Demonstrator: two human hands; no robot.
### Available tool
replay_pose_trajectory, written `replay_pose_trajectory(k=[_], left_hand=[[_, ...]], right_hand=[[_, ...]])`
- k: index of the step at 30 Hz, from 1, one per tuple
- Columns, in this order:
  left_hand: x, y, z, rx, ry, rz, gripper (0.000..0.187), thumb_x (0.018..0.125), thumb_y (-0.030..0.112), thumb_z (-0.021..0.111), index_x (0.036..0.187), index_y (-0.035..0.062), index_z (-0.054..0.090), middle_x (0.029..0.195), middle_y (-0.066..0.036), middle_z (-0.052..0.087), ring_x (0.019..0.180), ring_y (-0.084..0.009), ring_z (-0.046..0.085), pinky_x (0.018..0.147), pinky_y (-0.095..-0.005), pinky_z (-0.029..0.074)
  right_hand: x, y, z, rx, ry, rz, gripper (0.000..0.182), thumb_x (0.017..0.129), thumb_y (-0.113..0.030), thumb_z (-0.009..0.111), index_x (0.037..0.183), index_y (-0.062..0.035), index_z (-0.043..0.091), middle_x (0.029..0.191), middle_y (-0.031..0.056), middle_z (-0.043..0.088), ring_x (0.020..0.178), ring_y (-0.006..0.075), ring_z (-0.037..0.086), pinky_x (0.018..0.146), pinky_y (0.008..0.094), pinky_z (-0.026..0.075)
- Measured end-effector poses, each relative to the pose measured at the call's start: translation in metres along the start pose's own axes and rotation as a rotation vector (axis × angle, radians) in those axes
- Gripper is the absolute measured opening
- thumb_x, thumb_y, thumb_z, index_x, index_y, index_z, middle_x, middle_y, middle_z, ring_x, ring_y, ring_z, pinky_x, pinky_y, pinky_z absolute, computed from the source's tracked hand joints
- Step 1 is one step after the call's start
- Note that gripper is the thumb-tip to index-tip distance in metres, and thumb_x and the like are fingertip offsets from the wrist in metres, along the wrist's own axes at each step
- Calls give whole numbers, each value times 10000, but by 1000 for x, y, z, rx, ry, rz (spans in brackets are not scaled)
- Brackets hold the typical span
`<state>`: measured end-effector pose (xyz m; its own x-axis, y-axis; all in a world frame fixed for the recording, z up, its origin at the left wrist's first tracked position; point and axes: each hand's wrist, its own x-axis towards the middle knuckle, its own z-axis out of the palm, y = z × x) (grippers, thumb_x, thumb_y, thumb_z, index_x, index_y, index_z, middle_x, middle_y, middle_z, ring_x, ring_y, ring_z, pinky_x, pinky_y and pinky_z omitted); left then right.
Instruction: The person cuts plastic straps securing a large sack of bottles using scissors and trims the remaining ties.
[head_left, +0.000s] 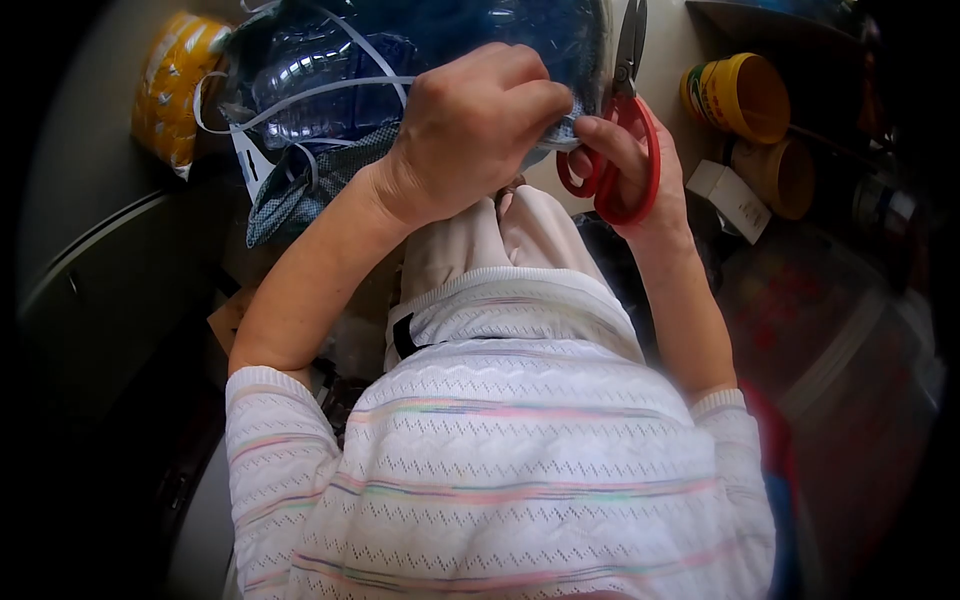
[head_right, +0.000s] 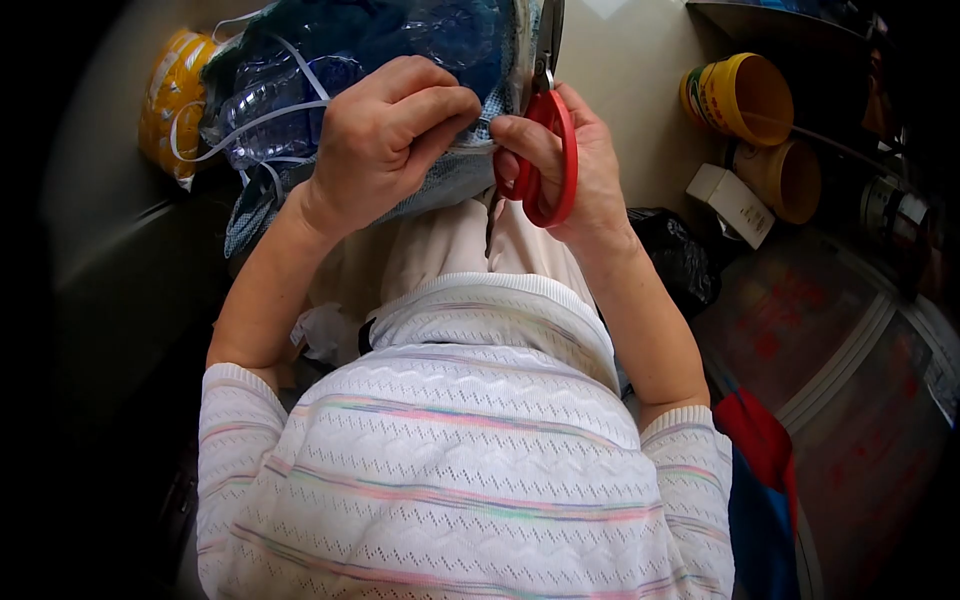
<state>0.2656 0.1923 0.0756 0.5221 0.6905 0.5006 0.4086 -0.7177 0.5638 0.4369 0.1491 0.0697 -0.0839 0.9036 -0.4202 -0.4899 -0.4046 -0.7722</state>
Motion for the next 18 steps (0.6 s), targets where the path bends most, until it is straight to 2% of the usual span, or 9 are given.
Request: replay_pose_trajectory(k=[3,9,18], left_hand=[[-1,-2,0,23,-2,53,118,707,16,691,816,32,649,761,-74,592,671,-211,595,577,-282,483],[-6,0,-4,21,-62,29,113,707,9,687,808,23,638,752,-76,587,668,-213,590,572,-290,482],[-5,1,-3,40,-22,17,114,721,-12,674,825,14,634,761,-82,593,654,-215,600,570,-276,487]], right_hand=[[0,1,1,2,1,-8,293,765,-37,694,983,-26,500,693,31,561,491,106,524,436,236,427],[3,7,-1,11,-1,-39,363,753,-39,712,1043,-15,495,701,25,570,487,91,517,432,217,420],[2,4,3,-31,7,-43,384,739,-23,714,1057,-4,499,721,33,578,485,91,518,431,211,429]])
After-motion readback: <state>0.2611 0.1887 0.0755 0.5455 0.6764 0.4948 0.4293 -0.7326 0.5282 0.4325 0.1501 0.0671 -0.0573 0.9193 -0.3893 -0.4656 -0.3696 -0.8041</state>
